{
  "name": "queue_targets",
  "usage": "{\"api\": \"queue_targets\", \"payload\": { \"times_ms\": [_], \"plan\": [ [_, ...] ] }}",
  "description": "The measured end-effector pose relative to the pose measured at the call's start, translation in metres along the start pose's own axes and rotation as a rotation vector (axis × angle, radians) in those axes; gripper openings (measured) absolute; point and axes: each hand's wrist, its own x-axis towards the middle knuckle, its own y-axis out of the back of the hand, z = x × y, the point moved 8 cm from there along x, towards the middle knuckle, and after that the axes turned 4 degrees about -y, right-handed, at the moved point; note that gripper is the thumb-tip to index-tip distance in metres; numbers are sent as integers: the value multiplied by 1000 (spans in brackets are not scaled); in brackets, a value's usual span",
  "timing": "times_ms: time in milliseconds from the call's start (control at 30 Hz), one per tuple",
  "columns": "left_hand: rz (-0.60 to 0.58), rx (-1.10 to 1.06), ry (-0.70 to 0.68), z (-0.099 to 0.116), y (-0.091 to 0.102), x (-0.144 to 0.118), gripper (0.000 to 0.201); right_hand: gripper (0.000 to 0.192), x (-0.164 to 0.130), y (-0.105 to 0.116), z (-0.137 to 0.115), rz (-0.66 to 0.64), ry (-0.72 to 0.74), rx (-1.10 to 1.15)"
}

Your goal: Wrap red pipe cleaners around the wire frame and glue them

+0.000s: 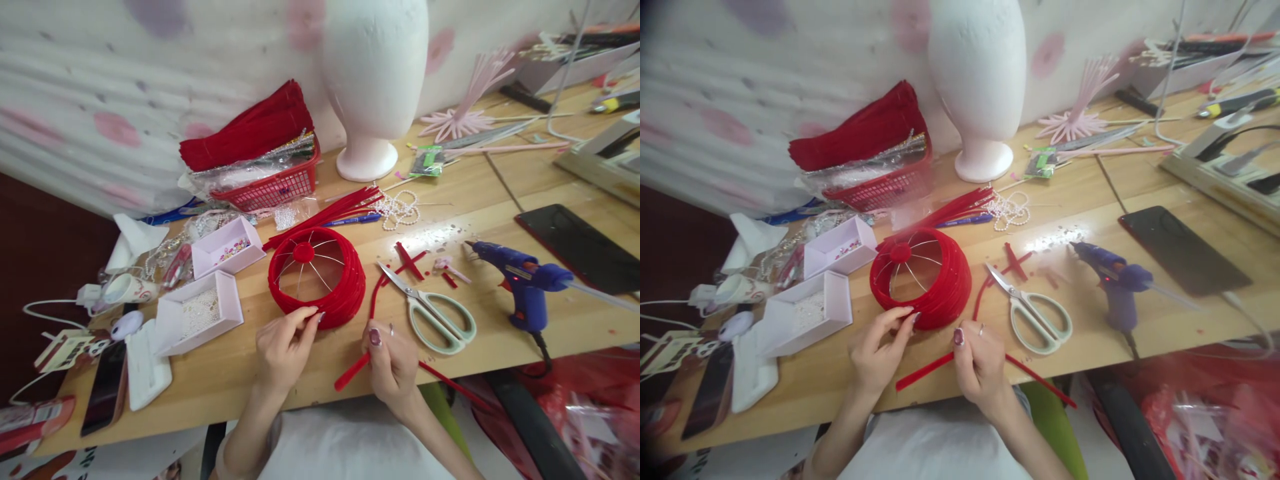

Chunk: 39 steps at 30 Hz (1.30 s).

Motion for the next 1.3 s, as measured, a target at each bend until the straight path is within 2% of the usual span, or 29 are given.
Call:
{"api": "queue_targets", "payload": {
  "times_ms": [300, 433, 533, 600, 700, 767, 833, 867, 933, 967, 1067, 1133, 1200, 1233, 1267, 1300],
  "plan": [
    [-69, -96, 216, -19, -10, -11, 20, 41, -1, -1, 1, -10, -1, 20],
    [-60, -158, 258, -22, -3, -23, 23, 40, 0, -2, 0, -6, 10, 29],
    [23, -160, 281, -28, 21, -27, 32, 40, 0, -2, -2, -7, 21, 30],
    [103, -130, 281, -33, 44, -26, 44, 40, 1, -2, -4, -5, 33, 30],
    [213, -54, 255, -42, 78, -19, 48, 40, 2, -3, -6, 8, 55, 36],
    [294, 16, 203, -45, 96, -12, 41, 40, 2, -3, -8, 22, 70, 40],
    [330, 100, 122, -41, 103, -4, 13, 39, 1, -1, -10, 36, 86, 43],
    [312, 148, 70, -36, 101, 2, 14, 39, 1, 0, -11, 43, 95, 45],
    [211, 240, -54, -17, 83, 15, 57, 38, -2, 4, -13, 61, 120, 55],
    [142, 282, -124, -5, 69, 21, 65, 37, -4, 6, -14, 71, 137, 64],
    [-41, 333, -299, 30, 19, 33, 32, 35, -8, 10, -18, 98, 189, 97],
    [-112, 408, -377, 46, -9, 37, 27, 34, -10, 11, -20, 113, 213, 111],
    [-160, 428, -436, 54, -25, 38, 22, 33, -9, 11, -21, 128, 232, 118],
    [-185, 368, -470, 57, -28, 38, 11, 33, -9, 11, -22, 132, 243, 120],
    [-216, 275, -502, 59, -28, 37, 11, 32, -9, 11, -22, 133, 254, 123],
    [-237, 179, -527, 60, -26, 36, 23, 32, -8, 11, -23, 132, 265, 125]
  ]
}}
